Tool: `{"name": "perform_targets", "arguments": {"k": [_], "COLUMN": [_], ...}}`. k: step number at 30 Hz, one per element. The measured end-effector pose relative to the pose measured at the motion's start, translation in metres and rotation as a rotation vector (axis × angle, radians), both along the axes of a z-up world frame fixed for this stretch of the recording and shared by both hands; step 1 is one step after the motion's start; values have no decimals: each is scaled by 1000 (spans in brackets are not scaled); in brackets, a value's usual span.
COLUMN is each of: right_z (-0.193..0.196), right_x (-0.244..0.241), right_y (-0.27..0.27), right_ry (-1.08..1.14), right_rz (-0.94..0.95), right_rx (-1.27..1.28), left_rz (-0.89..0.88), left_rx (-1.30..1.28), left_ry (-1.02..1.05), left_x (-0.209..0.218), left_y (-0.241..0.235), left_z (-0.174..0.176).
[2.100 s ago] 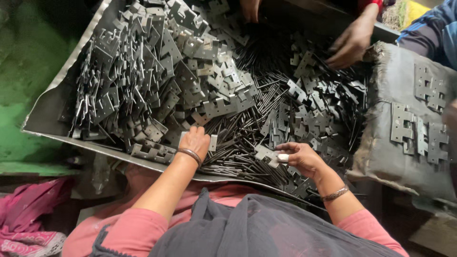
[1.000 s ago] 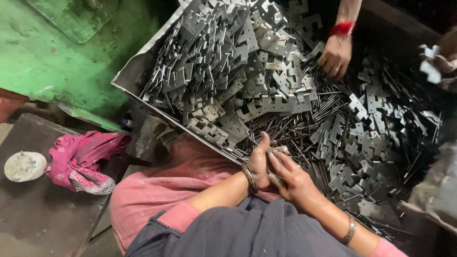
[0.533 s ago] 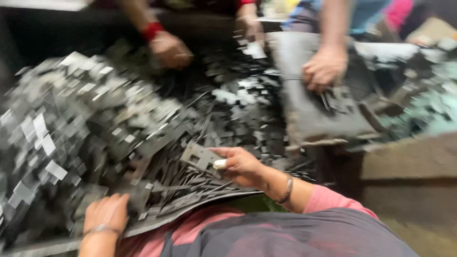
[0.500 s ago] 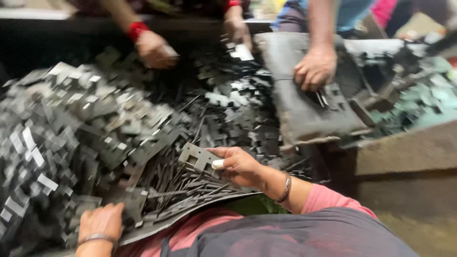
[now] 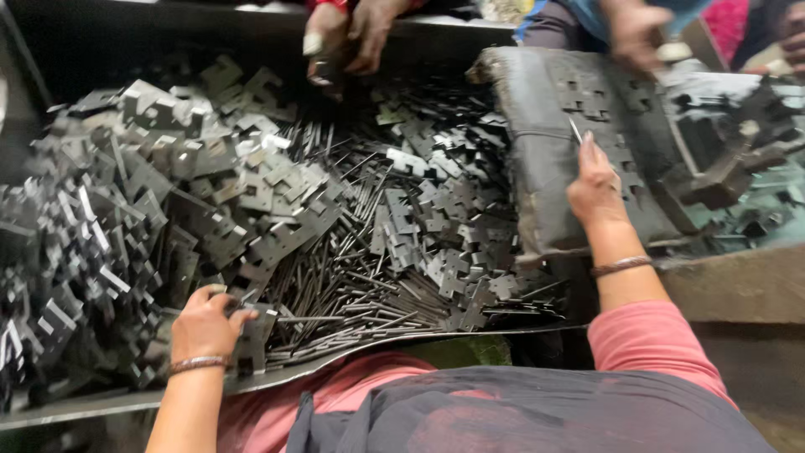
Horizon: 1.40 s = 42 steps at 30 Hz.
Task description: The person picks up metal hinge plates and pins from a large bin by hand and places them onto a padded surface.
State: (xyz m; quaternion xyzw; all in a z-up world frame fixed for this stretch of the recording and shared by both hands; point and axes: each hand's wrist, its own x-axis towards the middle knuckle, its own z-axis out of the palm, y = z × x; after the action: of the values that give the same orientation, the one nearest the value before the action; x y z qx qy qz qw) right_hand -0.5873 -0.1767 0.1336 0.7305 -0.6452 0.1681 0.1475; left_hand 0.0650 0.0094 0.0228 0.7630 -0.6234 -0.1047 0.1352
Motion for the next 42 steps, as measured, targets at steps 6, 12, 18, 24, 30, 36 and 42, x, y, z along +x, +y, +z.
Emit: {"name": "perform_targets", "arguments": {"k": [6, 12, 18, 24, 30, 36, 42], "right_z": [38, -51, -141, -145, -118, -55, 0], "right_x": [69, 188, 163, 142, 152, 206, 228], "right_y": [36, 15, -54, -58, -3, 66, 85], "right_ry": [318, -69, 236, 413, 358, -475, -1679], "right_rz": [152, 376, 167, 214, 348, 647, 710], "right_rx": [-69, 474, 818, 578, 333, 341, 946], "left_rz": [-164, -194, -61, 193, 237, -586, -559], "left_rx": [-174, -157, -45, -299, -268, -22, 55], "left_ry": [-255, 167, 283, 2075, 2119, 178, -285], "left_x": [-19, -59, -36, -17, -8, -83, -114], "left_y": [7, 3, 31, 41, 27, -16, -15], "left_z": [47, 82, 62, 51, 68, 11, -34]}}
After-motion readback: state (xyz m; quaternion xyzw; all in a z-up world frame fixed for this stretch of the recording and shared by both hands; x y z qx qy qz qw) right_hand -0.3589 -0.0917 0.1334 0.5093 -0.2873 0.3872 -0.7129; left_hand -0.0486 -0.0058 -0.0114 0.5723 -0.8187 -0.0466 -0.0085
